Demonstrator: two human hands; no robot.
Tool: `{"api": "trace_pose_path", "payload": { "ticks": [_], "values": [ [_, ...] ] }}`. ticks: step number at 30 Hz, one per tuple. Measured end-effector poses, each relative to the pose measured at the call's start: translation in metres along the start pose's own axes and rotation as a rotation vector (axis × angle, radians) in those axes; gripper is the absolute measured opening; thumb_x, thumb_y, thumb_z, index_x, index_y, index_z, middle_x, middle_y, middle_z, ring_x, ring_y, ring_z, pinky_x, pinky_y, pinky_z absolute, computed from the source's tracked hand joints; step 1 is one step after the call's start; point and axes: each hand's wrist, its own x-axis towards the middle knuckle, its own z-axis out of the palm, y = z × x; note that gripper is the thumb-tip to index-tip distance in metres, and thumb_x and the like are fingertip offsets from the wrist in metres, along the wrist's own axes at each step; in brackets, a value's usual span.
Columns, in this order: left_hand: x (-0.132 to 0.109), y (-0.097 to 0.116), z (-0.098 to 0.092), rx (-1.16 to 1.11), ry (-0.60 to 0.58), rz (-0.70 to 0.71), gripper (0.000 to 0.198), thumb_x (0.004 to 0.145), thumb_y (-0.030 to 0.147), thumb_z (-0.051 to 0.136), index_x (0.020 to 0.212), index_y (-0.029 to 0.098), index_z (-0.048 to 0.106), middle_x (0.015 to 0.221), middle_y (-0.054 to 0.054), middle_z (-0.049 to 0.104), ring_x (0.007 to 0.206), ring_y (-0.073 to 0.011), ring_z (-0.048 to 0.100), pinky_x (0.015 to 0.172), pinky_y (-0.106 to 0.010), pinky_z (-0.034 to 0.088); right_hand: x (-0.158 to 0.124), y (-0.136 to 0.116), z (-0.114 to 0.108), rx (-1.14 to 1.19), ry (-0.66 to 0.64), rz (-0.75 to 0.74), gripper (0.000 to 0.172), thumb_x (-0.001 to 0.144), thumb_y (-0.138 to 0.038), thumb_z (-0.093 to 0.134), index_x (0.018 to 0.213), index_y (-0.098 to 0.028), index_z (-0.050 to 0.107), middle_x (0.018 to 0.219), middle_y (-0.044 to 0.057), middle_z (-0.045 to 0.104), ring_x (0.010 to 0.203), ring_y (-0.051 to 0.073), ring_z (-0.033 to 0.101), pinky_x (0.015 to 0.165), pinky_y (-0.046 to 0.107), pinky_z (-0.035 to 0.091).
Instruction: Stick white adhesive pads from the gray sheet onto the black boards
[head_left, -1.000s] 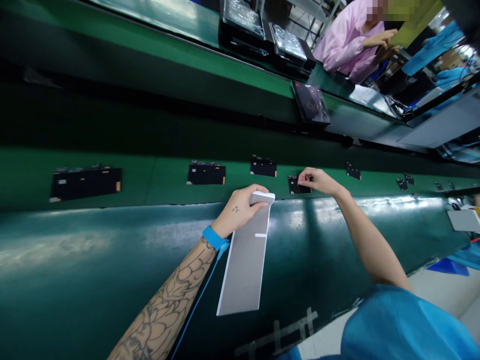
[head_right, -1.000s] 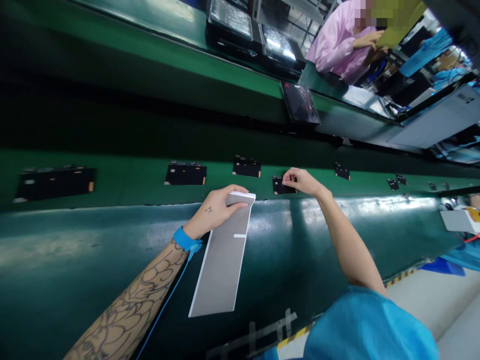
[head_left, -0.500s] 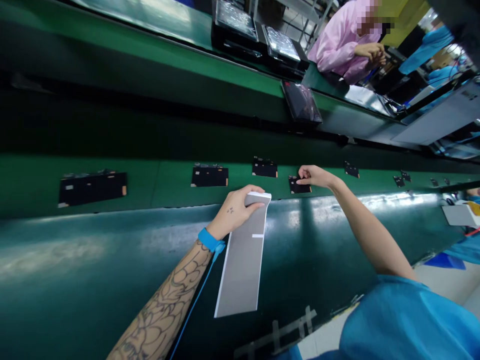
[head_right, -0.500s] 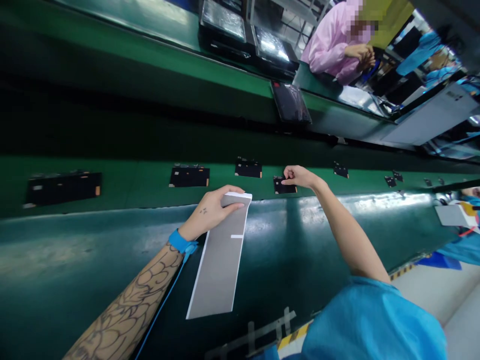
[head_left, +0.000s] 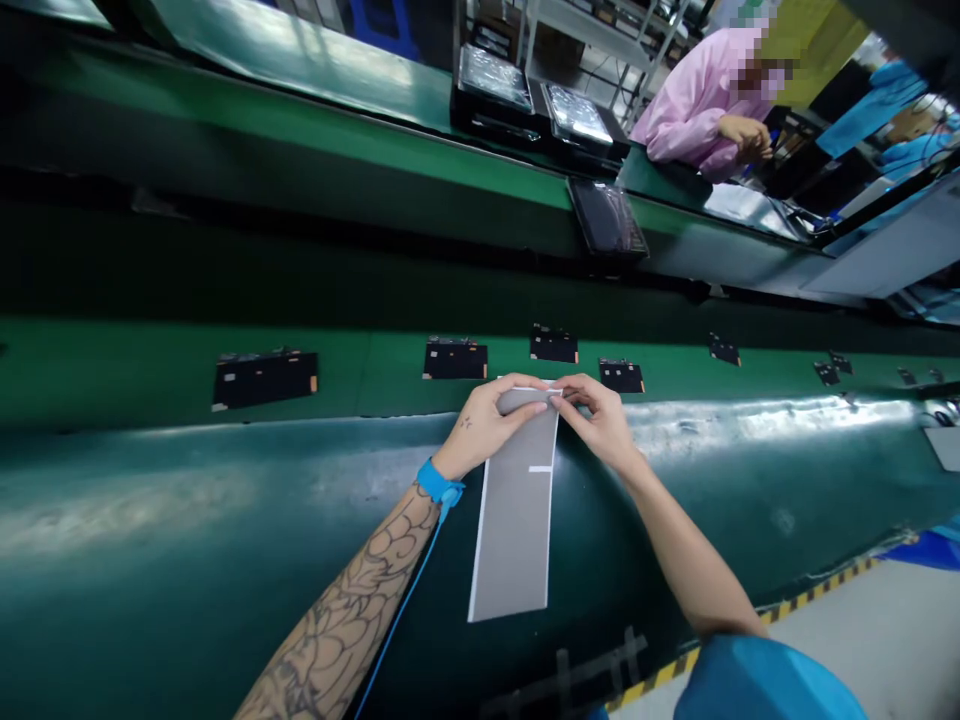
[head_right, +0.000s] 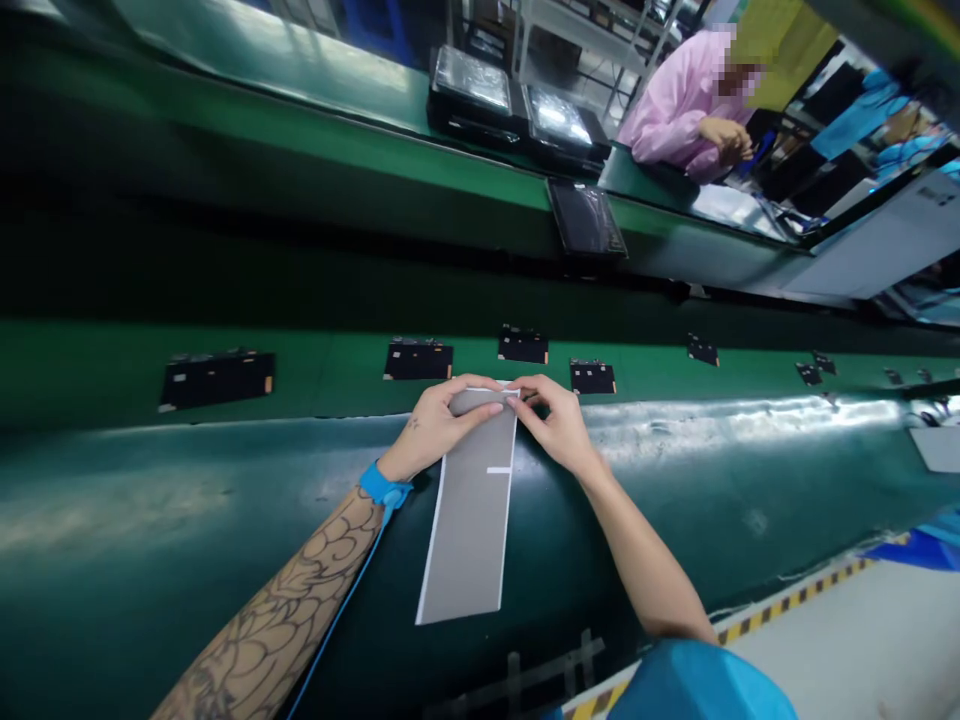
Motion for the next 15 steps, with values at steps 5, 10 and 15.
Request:
{"api": "trace_pose_path", "payload": {
  "ticks": [5,10,15],
  "values": [
    [-0.001,-0.002,0.003,0.041,0.028,-0.004,0.022,0.096,0.030,0.077,0.118,0.025,0.078,0.123,-0.005,0.081,0.119,-0.0272,0.074,0.112,-0.047,0.057,-0.002,0.008,0.007,-0.140,0.143,-0.023,0.019,0.102,-0.044,0.075,0.113,-0.029,0.077,0.104,0.005,0.079,0.092,0.025,0.077,0.088,0.043,0.066],
    [0.000,-0.003,0.005,0.050,0.062,-0.012,0.021,0.096,0.026,0.077,0.117,0.025,0.079,0.122,-0.004,0.081,0.118,-0.0258,0.075,0.112,-0.046,0.057,-0.011,0.006,0.010,-0.198,0.226,-0.102,0.013,0.106,-0.037,0.068,0.108,-0.030,0.080,0.105,0.004,0.081,0.097,0.025,0.078,0.090,0.043,0.065],
    [-0.001,-0.004,0.006,0.055,0.053,-0.032,0.021,0.097,0.026,0.076,0.118,0.025,0.078,0.123,-0.004,0.081,0.120,-0.0259,0.074,0.113,-0.046,0.057,-0.012,0.008,0.014,-0.195,0.213,-0.066,0.016,0.108,-0.038,0.065,0.108,-0.029,0.077,0.104,0.006,0.079,0.094,0.025,0.076,0.087,0.043,0.065]
  ]
}}
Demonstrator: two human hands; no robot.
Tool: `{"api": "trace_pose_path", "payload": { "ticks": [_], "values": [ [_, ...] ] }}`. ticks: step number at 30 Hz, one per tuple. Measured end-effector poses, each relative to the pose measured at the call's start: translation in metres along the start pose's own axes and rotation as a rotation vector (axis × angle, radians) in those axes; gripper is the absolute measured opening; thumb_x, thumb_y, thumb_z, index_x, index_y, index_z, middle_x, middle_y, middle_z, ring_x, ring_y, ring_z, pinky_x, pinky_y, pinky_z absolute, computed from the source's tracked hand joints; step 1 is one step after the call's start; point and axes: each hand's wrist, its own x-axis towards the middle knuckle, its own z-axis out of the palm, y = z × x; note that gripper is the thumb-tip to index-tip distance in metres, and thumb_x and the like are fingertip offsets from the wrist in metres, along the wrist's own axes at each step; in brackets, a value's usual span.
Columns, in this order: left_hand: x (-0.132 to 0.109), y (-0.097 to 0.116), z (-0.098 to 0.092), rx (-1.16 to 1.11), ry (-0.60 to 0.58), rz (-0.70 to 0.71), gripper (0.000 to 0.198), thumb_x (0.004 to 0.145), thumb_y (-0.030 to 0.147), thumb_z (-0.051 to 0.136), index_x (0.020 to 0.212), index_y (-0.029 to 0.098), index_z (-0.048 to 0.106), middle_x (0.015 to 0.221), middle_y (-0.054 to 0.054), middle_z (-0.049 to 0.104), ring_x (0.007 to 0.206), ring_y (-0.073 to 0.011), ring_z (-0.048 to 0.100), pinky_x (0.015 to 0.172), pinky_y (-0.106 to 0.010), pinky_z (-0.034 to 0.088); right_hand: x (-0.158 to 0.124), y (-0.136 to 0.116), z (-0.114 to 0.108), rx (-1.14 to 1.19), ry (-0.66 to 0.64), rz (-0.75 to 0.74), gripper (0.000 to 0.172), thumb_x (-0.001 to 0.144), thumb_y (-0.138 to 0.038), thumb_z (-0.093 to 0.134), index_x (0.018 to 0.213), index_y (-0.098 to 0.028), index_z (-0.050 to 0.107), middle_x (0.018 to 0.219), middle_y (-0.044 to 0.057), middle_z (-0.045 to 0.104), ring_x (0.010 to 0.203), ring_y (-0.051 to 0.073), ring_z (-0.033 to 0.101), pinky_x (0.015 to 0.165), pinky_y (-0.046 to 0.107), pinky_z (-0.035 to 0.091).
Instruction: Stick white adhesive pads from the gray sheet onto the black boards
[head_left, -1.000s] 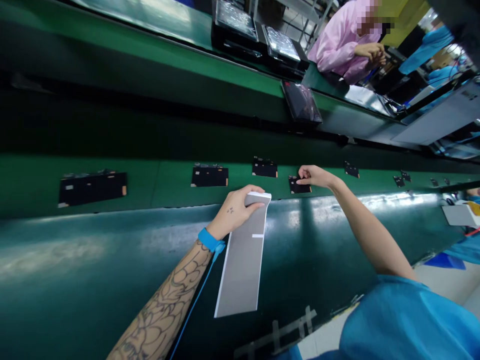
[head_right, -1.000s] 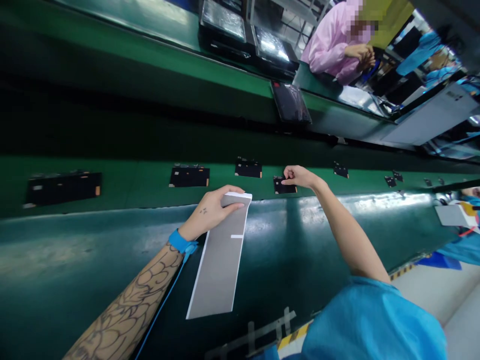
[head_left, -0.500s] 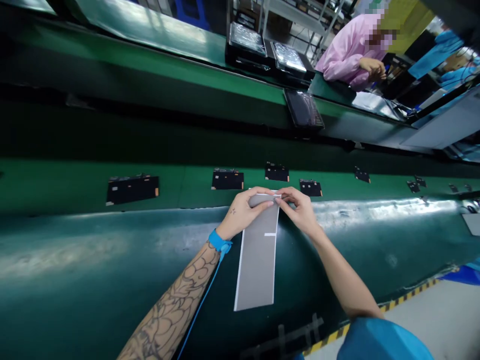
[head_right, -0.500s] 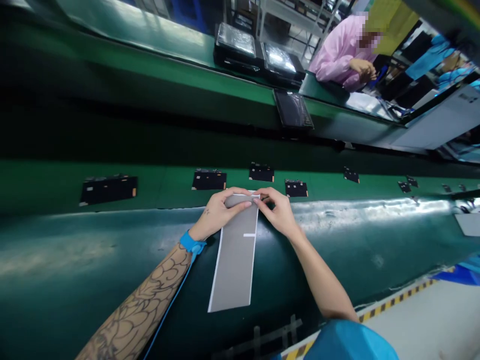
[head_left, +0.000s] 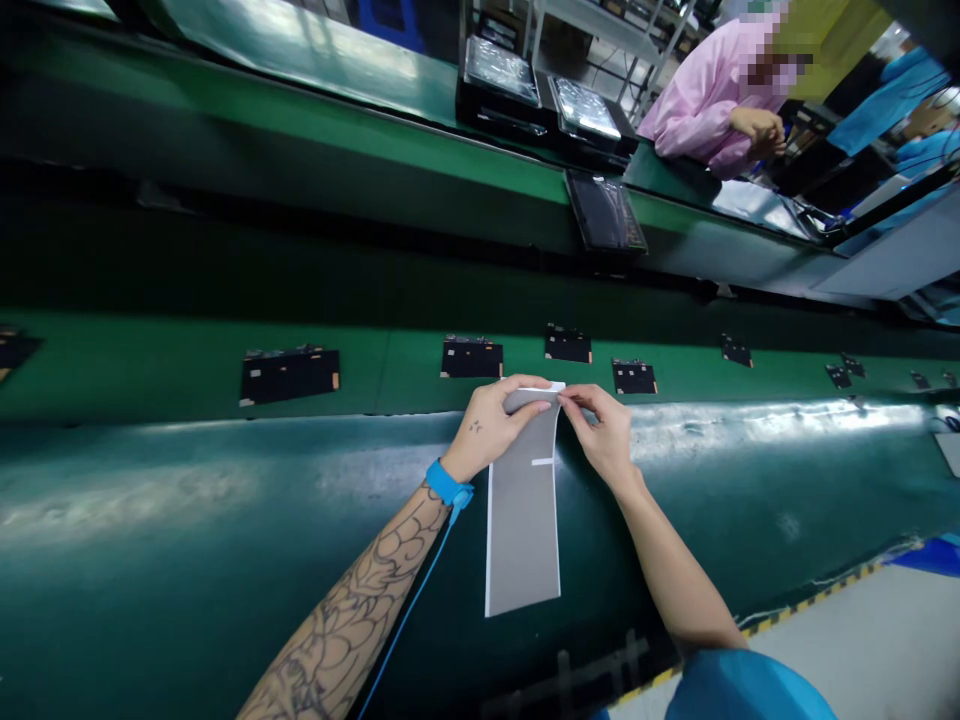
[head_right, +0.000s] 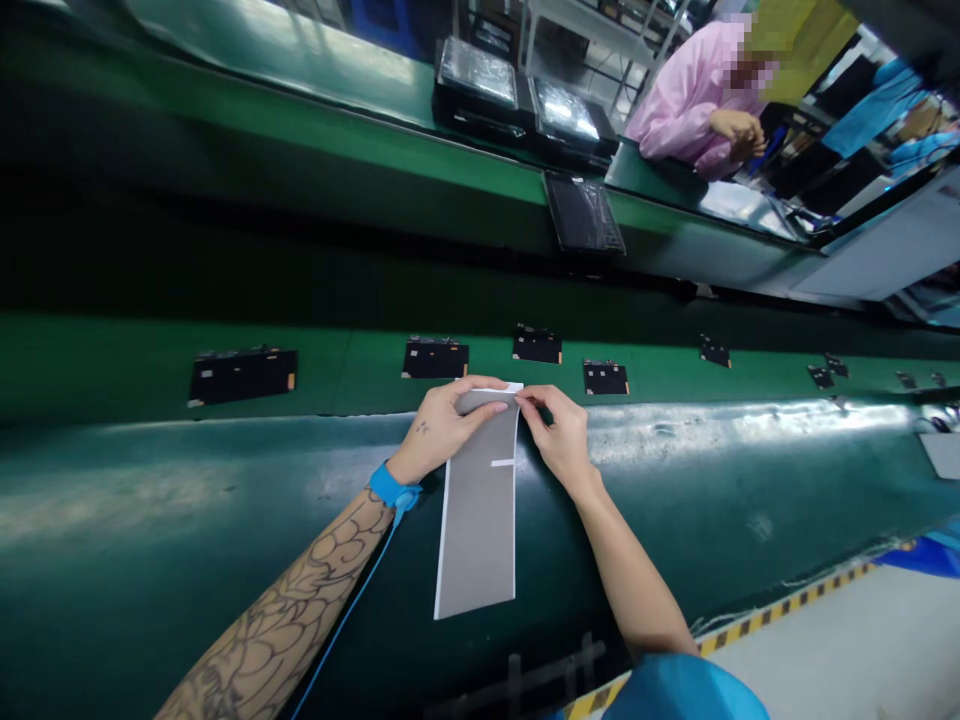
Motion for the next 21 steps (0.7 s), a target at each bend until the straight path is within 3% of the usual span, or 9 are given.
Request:
{"api": "trace_pose_path", "payload": {
  "ticks": [7,13,21],
  "values": [
    [0.0004,-0.0012,0.0015,-0.011,0.000,0.005,0.021,0.096,0.025,0.077,0.117,0.025,0.078,0.123,-0.004,0.081,0.120,-0.0259,0.074,0.113,-0.047,0.056,0.0026,0.0058,-0.0039,-0.025,-0.032,-0.014,0.015,0.107,-0.039,0.066,0.111,-0.029,0.075,0.104,0.006,0.078,0.093,0.026,0.075,0.087,0.044,0.064],
    [0.0006,-0.0009,0.0016,-0.024,0.008,-0.014,0.020,0.096,0.020,0.076,0.116,0.024,0.078,0.122,-0.004,0.081,0.119,-0.0251,0.075,0.112,-0.045,0.057,0.0053,0.0018,-0.0062,-0.049,-0.064,-0.109,0.013,0.110,-0.034,0.060,0.108,-0.029,0.073,0.106,0.007,0.076,0.098,0.026,0.073,0.090,0.045,0.061],
    [0.0021,-0.0037,0.0017,0.002,0.009,-0.045,0.020,0.095,0.021,0.077,0.115,0.025,0.078,0.120,-0.004,0.081,0.118,-0.0265,0.075,0.110,-0.046,0.058,0.0101,0.0023,-0.0052,0.060,-0.136,-0.019,0.012,0.111,-0.036,0.059,0.108,-0.027,0.067,0.108,0.007,0.069,0.099,0.023,0.068,0.087,0.040,0.061]
  ]
}}
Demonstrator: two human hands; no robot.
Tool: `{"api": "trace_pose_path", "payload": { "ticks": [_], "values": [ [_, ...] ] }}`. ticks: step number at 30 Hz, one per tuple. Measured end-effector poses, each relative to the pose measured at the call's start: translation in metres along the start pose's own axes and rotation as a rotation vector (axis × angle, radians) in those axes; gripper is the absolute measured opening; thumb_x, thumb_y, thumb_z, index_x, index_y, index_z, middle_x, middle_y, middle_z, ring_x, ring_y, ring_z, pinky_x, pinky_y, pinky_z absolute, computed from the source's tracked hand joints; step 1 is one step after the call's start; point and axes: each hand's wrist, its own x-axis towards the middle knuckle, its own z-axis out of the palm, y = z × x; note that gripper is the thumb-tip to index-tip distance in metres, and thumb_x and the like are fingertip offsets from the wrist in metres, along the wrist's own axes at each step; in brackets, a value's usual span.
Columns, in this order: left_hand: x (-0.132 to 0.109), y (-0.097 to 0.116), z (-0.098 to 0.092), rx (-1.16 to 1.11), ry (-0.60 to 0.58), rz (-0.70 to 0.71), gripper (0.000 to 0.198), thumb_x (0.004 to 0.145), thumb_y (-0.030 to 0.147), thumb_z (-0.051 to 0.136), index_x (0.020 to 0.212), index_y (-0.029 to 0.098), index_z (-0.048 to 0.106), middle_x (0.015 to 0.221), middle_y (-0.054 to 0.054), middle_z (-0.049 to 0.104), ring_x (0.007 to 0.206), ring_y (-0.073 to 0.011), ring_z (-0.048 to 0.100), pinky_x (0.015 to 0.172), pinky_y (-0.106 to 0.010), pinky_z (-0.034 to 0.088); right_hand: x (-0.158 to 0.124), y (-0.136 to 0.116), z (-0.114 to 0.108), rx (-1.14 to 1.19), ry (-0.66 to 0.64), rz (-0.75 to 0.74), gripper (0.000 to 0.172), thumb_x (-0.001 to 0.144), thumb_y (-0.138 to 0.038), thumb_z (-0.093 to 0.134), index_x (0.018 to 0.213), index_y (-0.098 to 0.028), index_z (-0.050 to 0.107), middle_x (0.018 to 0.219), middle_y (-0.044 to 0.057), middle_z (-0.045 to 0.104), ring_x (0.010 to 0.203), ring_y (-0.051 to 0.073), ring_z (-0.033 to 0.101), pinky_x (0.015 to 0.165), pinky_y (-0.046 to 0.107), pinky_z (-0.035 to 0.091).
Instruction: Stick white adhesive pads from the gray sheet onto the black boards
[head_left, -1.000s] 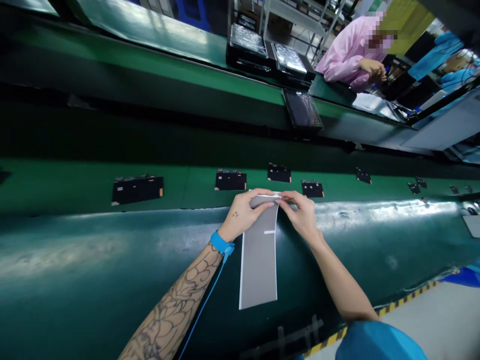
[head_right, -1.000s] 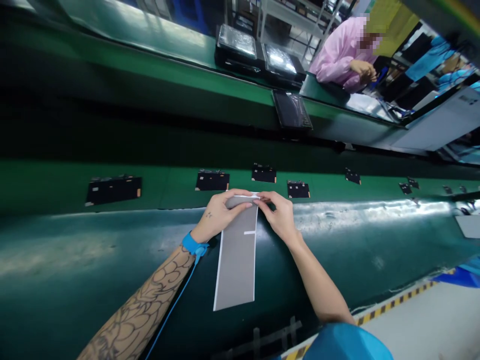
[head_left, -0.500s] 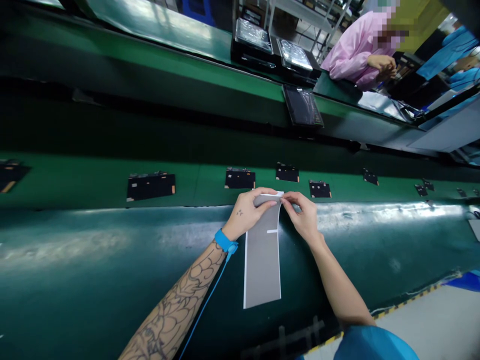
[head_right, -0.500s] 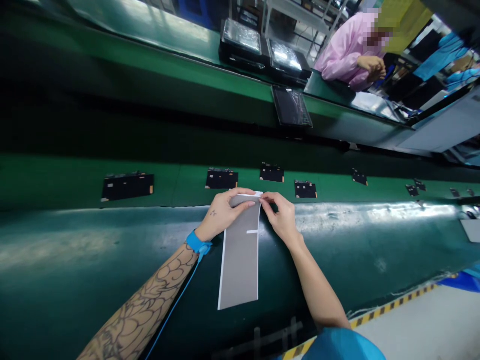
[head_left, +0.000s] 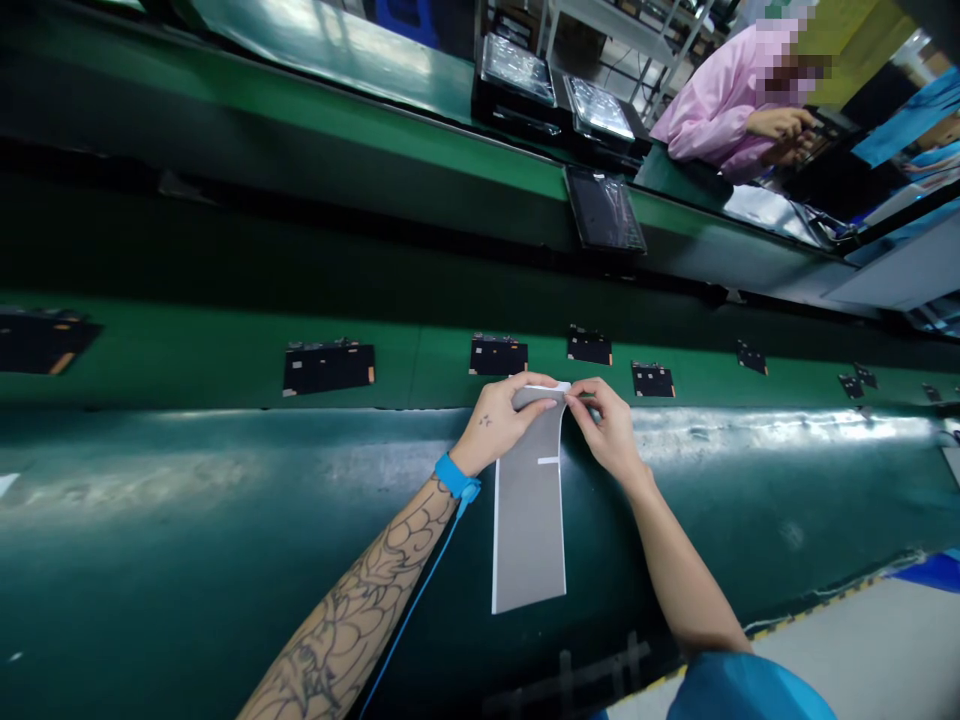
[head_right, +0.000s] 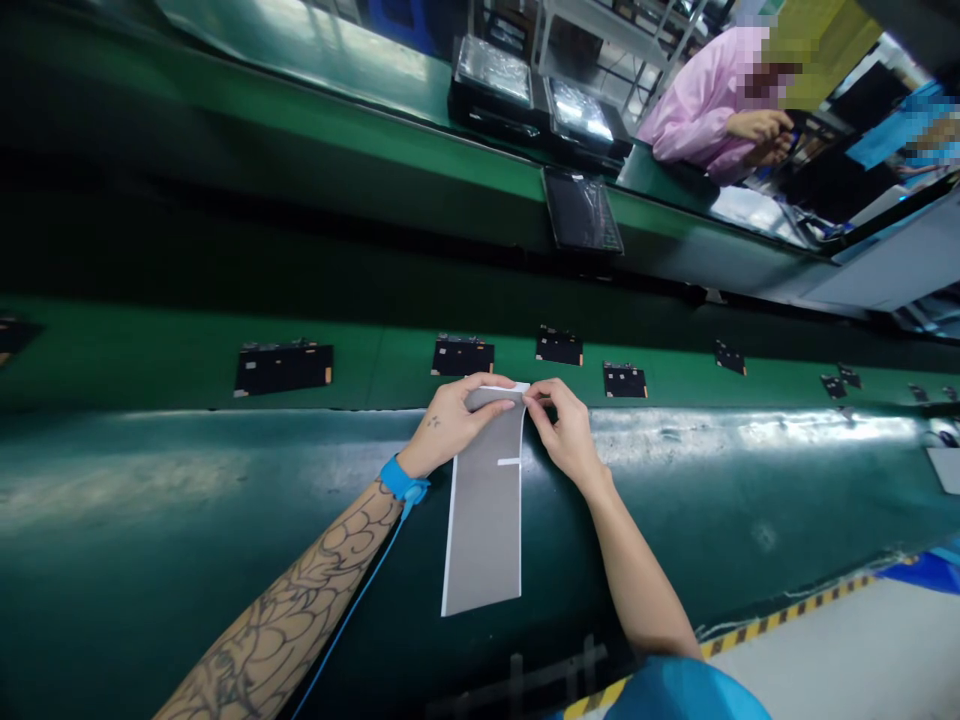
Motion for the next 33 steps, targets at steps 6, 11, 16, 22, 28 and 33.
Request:
{"api": "trace_pose_path", "payload": {
  "ticks": [6,11,16,22,28,33],
  "values": [
    [0.000,-0.003,0.001,0.011,-0.006,0.011,0.020,0.096,0.021,0.077,0.115,0.024,0.078,0.120,-0.003,0.081,0.117,-0.0259,0.075,0.107,-0.043,0.058,0.004,0.000,-0.004,0.095,-0.096,0.077,0.017,0.111,-0.042,0.059,0.107,-0.027,0.065,0.111,0.007,0.062,0.102,0.022,0.063,0.088,0.037,0.057],
    [0.000,-0.006,0.002,0.039,-0.005,0.018,0.020,0.096,0.019,0.077,0.114,0.024,0.078,0.120,-0.002,0.081,0.116,-0.0257,0.076,0.107,-0.041,0.057,0.008,0.009,-0.013,0.126,-0.095,0.121,0.020,0.108,-0.047,0.064,0.109,-0.027,0.069,0.121,0.008,0.049,0.108,0.022,0.058,0.082,0.033,0.056],
    [0.000,-0.006,0.000,0.070,-0.022,0.000,0.018,0.097,0.022,0.076,0.114,0.026,0.078,0.123,-0.001,0.081,0.117,-0.0271,0.075,0.105,-0.043,0.058,0.047,0.056,-0.060,0.032,0.007,0.149,0.035,0.100,-0.059,0.070,0.103,-0.024,0.069,0.119,0.008,0.054,0.108,0.023,0.057,0.086,0.034,0.054],
    [0.001,-0.007,-0.002,0.085,-0.037,-0.012,0.018,0.097,0.026,0.075,0.115,0.027,0.078,0.124,-0.002,0.080,0.113,-0.0286,0.075,0.102,-0.046,0.059,0.101,0.120,-0.113,-0.204,-0.097,0.224,0.044,0.094,-0.063,0.068,0.101,-0.020,0.072,0.114,0.010,0.058,0.115,0.028,0.058,0.113,0.046,0.045],
    [0.002,-0.006,-0.003,0.085,-0.053,-0.016,0.019,0.098,0.026,0.074,0.116,0.027,0.077,0.122,-0.003,0.080,0.108,-0.0272,0.075,0.102,-0.047,0.059,0.110,0.134,-0.121,-0.259,-0.173,0.230,0.028,0.095,-0.048,0.068,0.098,-0.021,0.075,0.118,0.010,0.061,0.121,0.029,0.059,0.119,0.046,0.042],
    [0.002,-0.005,-0.004,0.104,-0.049,-0.020,0.019,0.098,0.026,0.074,0.117,0.026,0.078,0.122,-0.003,0.080,0.110,-0.0271,0.075,0.104,-0.047,0.059,0.115,0.141,-0.128,-0.297,-0.206,0.268,0.023,0.095,-0.040,0.068,0.099,-0.020,0.078,0.118,0.011,0.063,0.116,0.029,0.061,0.115,0.045,0.046]
  ]
}}
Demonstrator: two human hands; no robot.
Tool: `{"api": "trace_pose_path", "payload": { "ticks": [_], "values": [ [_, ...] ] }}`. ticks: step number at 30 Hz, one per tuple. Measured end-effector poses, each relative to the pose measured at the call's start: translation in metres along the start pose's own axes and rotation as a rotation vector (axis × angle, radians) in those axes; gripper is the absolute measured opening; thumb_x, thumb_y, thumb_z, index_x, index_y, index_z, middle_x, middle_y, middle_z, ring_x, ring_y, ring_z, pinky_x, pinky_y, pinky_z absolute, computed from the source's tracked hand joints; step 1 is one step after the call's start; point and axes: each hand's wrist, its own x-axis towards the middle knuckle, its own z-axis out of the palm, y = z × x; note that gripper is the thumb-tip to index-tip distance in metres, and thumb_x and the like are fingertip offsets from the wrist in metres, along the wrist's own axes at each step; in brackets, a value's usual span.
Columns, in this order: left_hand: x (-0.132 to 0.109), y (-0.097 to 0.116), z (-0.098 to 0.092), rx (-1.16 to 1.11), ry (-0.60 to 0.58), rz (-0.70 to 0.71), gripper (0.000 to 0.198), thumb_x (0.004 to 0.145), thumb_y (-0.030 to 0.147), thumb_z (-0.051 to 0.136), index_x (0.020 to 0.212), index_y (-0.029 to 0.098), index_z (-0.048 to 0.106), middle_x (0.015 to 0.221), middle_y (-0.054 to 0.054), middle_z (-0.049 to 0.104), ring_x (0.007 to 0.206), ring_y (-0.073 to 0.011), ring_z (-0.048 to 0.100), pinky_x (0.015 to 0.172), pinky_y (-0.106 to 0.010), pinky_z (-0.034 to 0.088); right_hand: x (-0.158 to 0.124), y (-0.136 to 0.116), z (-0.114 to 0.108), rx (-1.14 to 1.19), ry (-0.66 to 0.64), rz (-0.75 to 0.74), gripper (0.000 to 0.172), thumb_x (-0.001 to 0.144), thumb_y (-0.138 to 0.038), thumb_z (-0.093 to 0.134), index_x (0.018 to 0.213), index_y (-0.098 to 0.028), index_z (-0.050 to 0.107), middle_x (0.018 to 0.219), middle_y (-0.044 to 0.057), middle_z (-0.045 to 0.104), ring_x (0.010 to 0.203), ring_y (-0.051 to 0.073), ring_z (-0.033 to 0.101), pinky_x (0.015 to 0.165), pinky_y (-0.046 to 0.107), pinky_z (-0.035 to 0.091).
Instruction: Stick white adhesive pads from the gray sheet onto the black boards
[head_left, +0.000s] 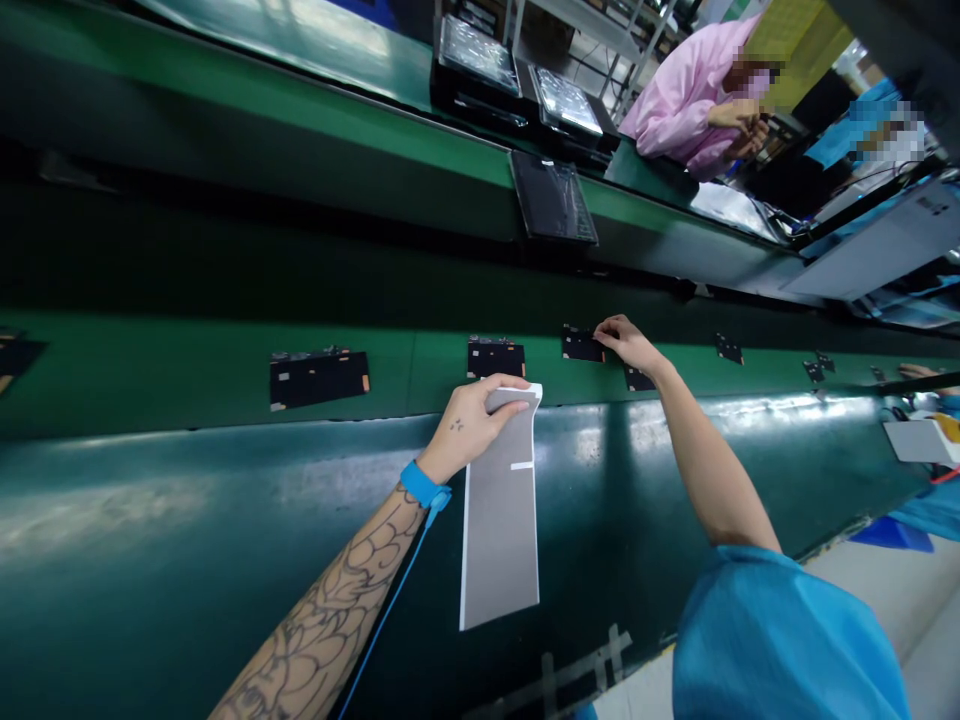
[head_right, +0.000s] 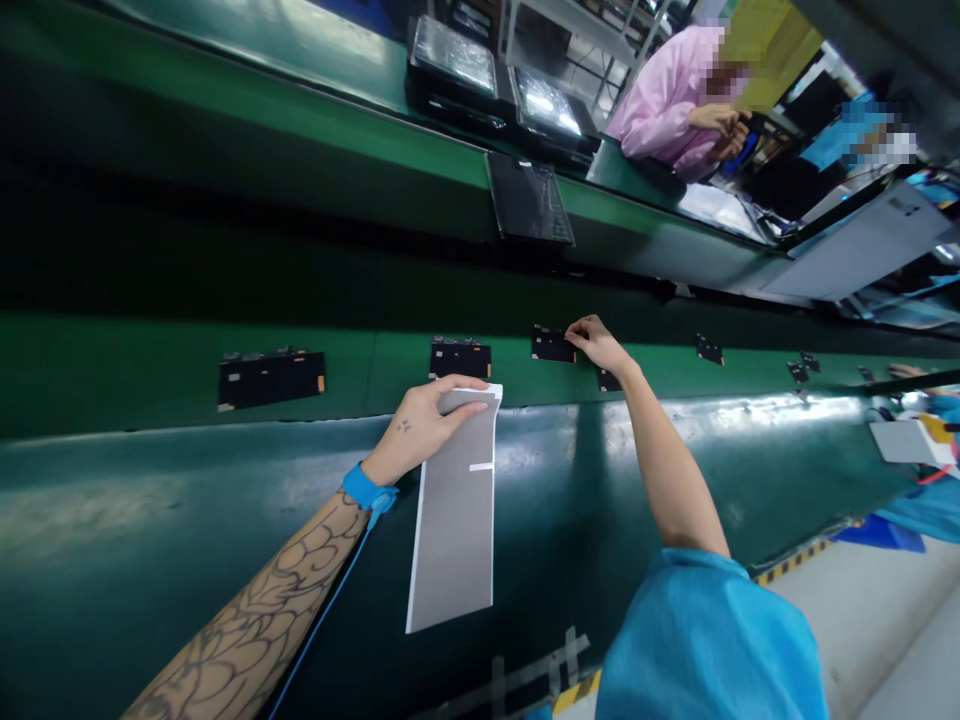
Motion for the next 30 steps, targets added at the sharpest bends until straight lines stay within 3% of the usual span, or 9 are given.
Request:
{"api": "trace_pose_path", "payload": {
  "ticks": [8,11,15,19,21,25,30],
  "values": [
    [0.000,0.000,0.000,0.016,0.006,0.018,0.019,0.098,0.028,0.074,0.117,0.027,0.078,0.123,-0.003,0.080,0.111,-0.0280,0.075,0.102,-0.046,0.060,0.001,0.004,-0.003,-0.003,0.016,0.040,0.018,0.090,-0.035,0.071,0.093,-0.019,0.078,0.112,0.011,0.062,0.109,0.028,0.062,0.108,0.044,0.049],
    [0.000,0.000,0.000,0.015,-0.001,0.013,0.019,0.098,0.029,0.074,0.117,0.026,0.078,0.122,-0.004,0.080,0.110,-0.0277,0.076,0.103,-0.046,0.060,0.001,0.006,-0.001,0.028,0.080,0.054,0.016,0.085,-0.036,0.075,0.088,-0.020,0.073,0.104,0.009,0.062,0.102,0.027,0.061,0.103,0.043,0.050],
    [0.000,0.000,0.000,-0.005,0.001,0.010,0.019,0.098,0.030,0.074,0.116,0.026,0.078,0.125,-0.004,0.080,0.116,-0.0289,0.075,0.105,-0.046,0.059,-0.006,0.001,0.001,0.094,0.229,0.067,0.031,0.084,-0.049,0.078,0.093,-0.023,0.061,0.094,0.004,0.062,0.089,0.024,0.059,0.091,0.041,0.053],
    [0.000,0.000,0.001,-0.041,0.013,-0.004,0.019,0.097,0.029,0.074,0.114,0.025,0.078,0.125,-0.004,0.080,0.116,-0.0286,0.075,0.109,-0.047,0.058,-0.038,-0.037,0.022,0.171,0.383,0.003,0.039,0.099,-0.062,0.060,0.108,-0.024,0.060,0.106,0.007,0.066,0.099,0.025,0.062,0.091,0.040,0.054],
    [0.001,0.001,0.002,-0.068,0.018,0.010,0.019,0.096,0.028,0.074,0.114,0.025,0.078,0.123,-0.003,0.080,0.116,-0.0275,0.075,0.112,-0.046,0.056,-0.064,-0.066,0.043,0.235,0.349,-0.098,0.036,0.104,-0.059,0.060,0.115,-0.025,0.063,0.115,0.009,0.067,0.106,0.026,0.064,0.090,0.039,0.055],
    [0.002,0.001,0.003,-0.110,0.035,0.028,0.019,0.095,0.028,0.075,0.114,0.025,0.077,0.121,-0.003,0.081,0.117,-0.0267,0.074,0.112,-0.045,0.056,-0.107,-0.120,0.082,0.230,0.148,-0.334,0.019,0.107,-0.044,0.065,0.119,-0.032,0.072,0.126,0.009,0.068,0.120,0.029,0.065,0.096,0.045,0.057],
    [0.000,0.001,0.004,-0.119,0.037,0.042,0.020,0.096,0.028,0.074,0.115,0.024,0.077,0.122,-0.004,0.081,0.119,-0.0271,0.074,0.112,-0.045,0.056,-0.114,-0.141,0.097,0.154,0.190,-0.377,0.012,0.106,-0.038,0.066,0.110,-0.033,0.076,0.115,0.008,0.067,0.112,0.030,0.066,0.103,0.052,0.056]
  ]
}}
